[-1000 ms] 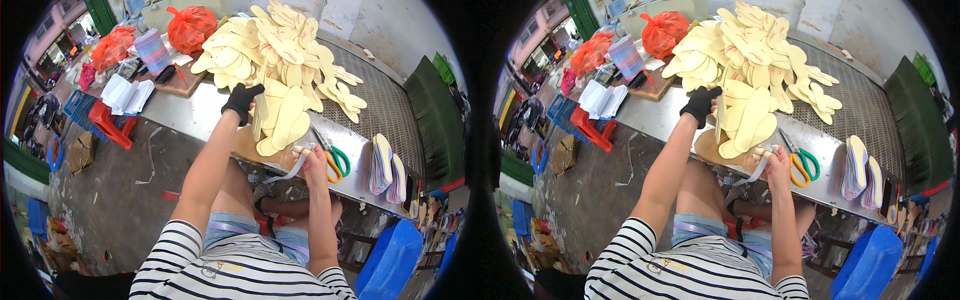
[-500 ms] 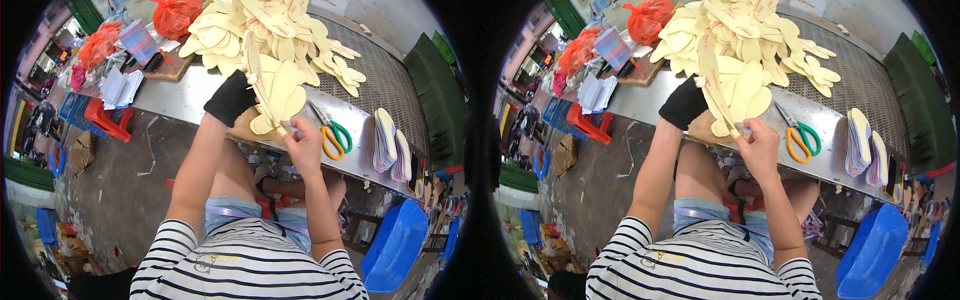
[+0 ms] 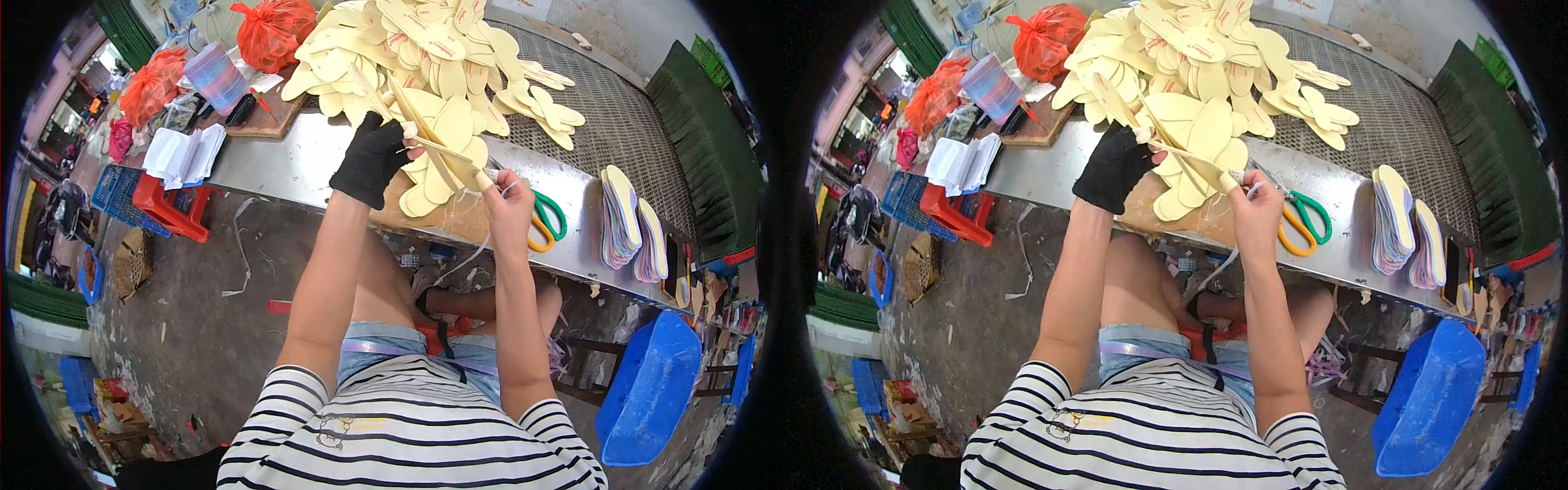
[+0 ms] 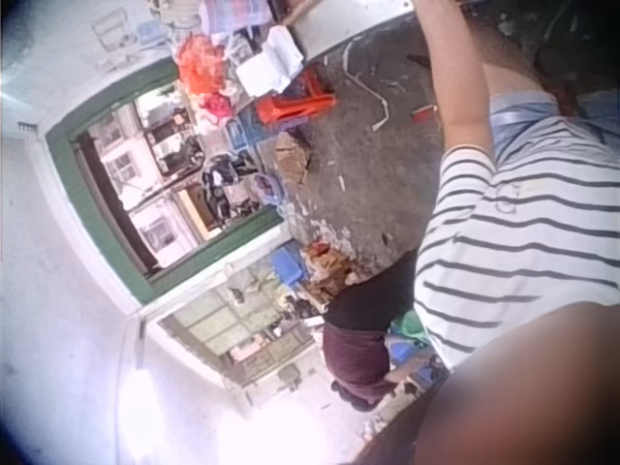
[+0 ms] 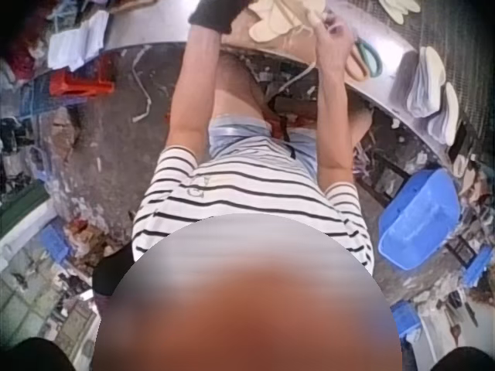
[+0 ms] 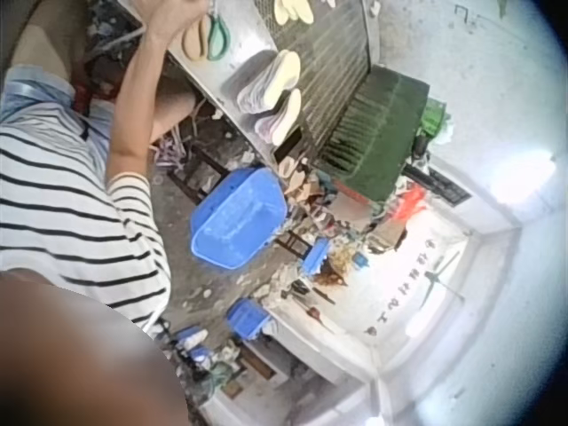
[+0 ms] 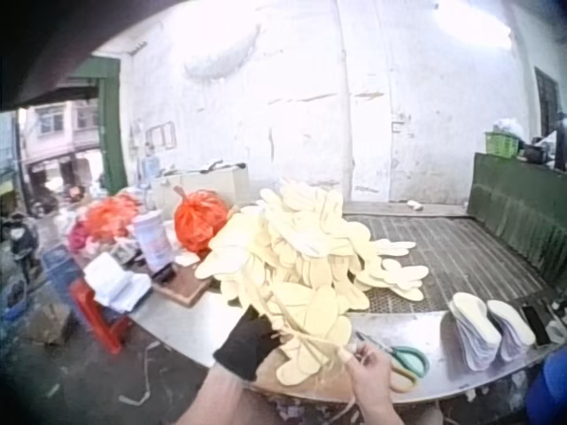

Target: The worker is attaching decorative or structural straps to shoe insoles using adhesive and scissors.

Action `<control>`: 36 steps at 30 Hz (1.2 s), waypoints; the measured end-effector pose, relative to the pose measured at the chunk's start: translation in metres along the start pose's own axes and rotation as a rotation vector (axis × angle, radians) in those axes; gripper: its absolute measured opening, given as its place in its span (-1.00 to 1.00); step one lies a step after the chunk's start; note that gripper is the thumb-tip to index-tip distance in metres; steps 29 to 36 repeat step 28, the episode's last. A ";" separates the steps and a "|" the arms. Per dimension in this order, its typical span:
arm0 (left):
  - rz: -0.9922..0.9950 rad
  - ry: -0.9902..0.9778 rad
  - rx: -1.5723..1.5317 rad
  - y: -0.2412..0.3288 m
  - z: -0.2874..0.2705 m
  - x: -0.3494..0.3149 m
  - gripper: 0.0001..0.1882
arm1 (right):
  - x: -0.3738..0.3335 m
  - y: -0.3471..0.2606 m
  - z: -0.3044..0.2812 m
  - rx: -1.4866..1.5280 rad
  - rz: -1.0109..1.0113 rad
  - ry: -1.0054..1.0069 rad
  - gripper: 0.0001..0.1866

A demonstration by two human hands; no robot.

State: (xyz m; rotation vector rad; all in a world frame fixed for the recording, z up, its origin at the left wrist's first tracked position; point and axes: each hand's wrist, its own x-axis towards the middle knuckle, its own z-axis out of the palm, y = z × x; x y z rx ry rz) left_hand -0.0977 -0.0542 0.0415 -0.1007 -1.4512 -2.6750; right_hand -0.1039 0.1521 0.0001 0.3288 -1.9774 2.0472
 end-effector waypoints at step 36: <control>-0.094 -0.438 0.427 0.005 0.051 -0.068 -0.35 | -0.011 -0.012 -0.068 0.197 0.610 -0.861 -0.55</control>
